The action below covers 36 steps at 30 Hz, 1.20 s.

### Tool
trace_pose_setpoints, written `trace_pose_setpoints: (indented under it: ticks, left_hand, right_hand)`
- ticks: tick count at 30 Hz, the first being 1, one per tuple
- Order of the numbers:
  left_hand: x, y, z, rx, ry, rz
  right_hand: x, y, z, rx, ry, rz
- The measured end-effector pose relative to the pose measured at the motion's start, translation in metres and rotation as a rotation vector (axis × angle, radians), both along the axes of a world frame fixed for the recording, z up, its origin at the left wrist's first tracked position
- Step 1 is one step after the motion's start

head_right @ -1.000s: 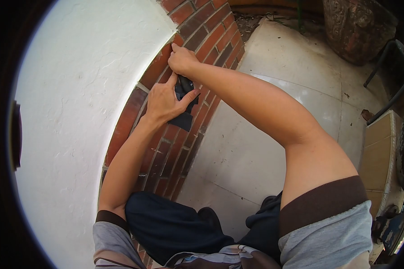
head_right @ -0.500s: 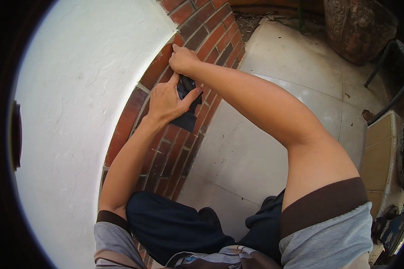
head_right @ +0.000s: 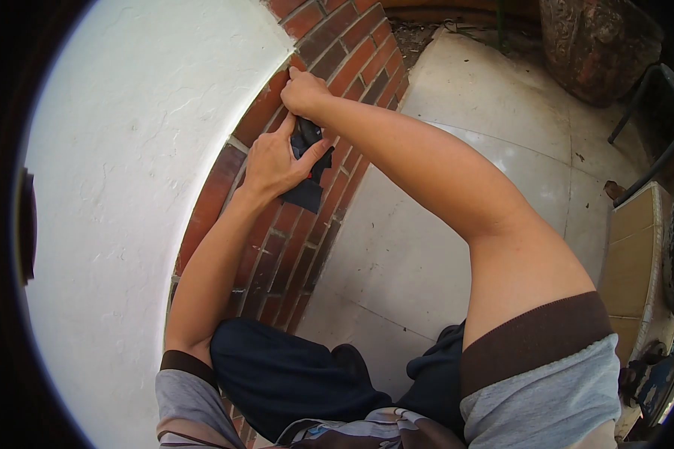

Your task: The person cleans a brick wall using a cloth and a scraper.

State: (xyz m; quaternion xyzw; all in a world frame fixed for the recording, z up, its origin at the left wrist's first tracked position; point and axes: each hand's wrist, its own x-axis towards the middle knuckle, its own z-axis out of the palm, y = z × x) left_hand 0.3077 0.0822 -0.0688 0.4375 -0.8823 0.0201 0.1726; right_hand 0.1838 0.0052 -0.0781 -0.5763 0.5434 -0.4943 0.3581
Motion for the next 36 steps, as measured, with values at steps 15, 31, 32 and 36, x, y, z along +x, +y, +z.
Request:
trace_pose_setpoints:
  ticks: [15,31,32,36]
  left_hand:
    - [-0.001,0.003,0.003,0.015,-0.018,-0.024]
    - [-0.006,0.003,0.004,0.021,-0.043,0.064]
    - [-0.007,0.004,0.004,0.014,-0.042,0.054]
    - [-0.005,0.007,0.005,0.0,-0.062,0.028]
  right_hand:
    - [-0.004,0.003,0.002,-0.014,0.1,0.032]
    - [-0.003,-0.001,0.001,0.026,0.033,0.013]
    - [-0.005,-0.001,0.002,0.042,0.015,0.024]
    - [-0.005,0.006,0.003,0.001,0.143,0.038]
